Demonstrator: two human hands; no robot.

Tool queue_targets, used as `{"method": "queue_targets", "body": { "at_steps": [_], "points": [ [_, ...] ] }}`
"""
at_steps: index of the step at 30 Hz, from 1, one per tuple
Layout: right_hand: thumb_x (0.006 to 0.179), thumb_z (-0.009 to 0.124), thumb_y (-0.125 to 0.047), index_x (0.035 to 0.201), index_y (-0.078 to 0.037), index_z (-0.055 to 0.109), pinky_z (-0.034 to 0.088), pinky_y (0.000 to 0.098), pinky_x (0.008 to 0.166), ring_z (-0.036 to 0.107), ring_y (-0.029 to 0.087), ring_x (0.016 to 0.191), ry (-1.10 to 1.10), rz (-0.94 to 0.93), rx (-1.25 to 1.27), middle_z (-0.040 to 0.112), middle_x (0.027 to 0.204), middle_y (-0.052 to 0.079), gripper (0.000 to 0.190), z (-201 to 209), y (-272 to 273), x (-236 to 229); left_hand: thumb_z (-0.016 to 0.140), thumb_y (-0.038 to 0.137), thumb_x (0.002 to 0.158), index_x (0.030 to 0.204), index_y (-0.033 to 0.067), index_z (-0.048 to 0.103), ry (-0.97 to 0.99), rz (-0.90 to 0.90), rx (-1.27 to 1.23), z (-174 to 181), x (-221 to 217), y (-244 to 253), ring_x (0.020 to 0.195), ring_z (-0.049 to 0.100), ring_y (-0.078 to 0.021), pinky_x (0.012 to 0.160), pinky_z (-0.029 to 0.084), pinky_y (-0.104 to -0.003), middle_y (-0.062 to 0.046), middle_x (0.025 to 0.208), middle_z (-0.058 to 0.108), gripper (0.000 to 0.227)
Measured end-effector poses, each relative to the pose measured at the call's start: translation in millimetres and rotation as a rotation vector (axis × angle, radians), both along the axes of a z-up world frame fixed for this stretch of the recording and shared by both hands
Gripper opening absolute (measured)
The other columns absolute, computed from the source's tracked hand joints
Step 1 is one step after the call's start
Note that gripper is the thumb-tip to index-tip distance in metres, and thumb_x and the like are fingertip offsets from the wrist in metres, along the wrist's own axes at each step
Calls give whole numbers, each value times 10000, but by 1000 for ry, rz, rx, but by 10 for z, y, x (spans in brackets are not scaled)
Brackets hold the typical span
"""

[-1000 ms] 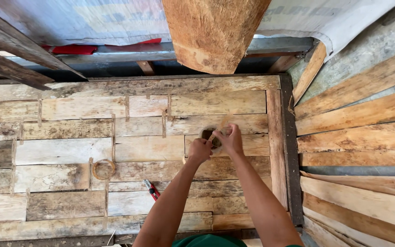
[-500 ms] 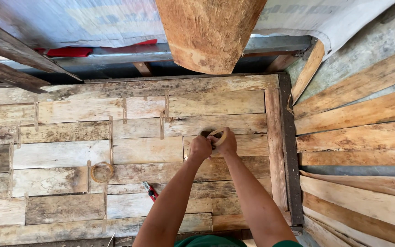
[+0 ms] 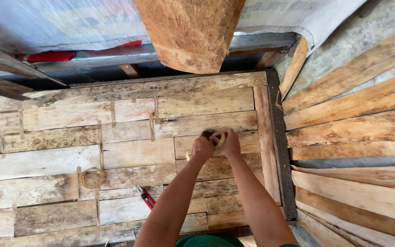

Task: Measuring and fitting wood strips onto a larger panel using a utility knife and measuring tape.

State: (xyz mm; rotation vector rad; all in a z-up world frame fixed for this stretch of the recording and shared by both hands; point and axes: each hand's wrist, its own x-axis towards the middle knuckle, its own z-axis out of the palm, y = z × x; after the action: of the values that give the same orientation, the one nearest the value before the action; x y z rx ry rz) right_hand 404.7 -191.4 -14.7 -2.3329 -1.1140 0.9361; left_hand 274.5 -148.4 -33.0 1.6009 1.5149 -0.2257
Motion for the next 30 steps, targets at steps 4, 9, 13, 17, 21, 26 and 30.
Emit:
{"method": "queue_targets", "body": {
  "at_steps": [4,9,13,17,21,26,30],
  "points": [
    [830,853,-453,1108,-84,600,561,494,717,661,336,868,-126,-8,-66,621,1040,152,527,-106,24,-37,656,279,960,958,-56,770,-14,23,-6,99,-30,30,837,772,-244,734,640,-362,-189,859,764,354],
    [701,898,-606,1094,-85,618,557,488,766,639,325,943,-71,-82,-221,583,1100,140,709,328,149,-99,559,239,1045,934,-80,747,-262,243,-289,474,-190,-23,617,764,-183,625,650,-329,-137,737,771,386],
    [712,883,-614,1145,-62,624,576,472,742,670,318,928,-34,-60,-237,638,1091,153,748,114,166,-33,562,205,1018,980,-18,779,-416,320,-233,648,-531,-324,591,745,-185,594,615,-317,-121,698,750,313],
    [700,886,-590,1189,-24,650,602,434,748,732,288,884,-10,-45,-233,723,1068,153,785,38,158,-31,560,240,1015,1002,-28,761,-501,406,-230,651,-871,-739,568,729,-177,565,605,-334,-100,697,739,335],
    [704,911,-558,1140,-7,704,597,412,797,737,270,880,-61,-25,-192,759,1035,148,732,77,150,-23,564,296,1028,1002,-29,742,-549,470,-223,892,-1083,-1049,582,741,-160,570,593,-318,-102,691,732,372],
    [762,888,-502,1192,-9,667,616,408,779,742,274,877,12,-96,-224,745,1062,159,690,282,162,-129,548,316,1043,970,-21,740,-539,491,-245,1069,-1324,-1292,568,720,-156,571,577,-318,-95,691,728,395],
    [773,896,-453,1227,-9,632,621,401,765,731,274,890,48,-158,-191,718,1093,172,687,157,155,-108,565,281,1022,963,-20,736,-552,547,-232,871,-1495,-1490,566,719,-152,563,577,-320,-109,683,731,352]
  ]
}}
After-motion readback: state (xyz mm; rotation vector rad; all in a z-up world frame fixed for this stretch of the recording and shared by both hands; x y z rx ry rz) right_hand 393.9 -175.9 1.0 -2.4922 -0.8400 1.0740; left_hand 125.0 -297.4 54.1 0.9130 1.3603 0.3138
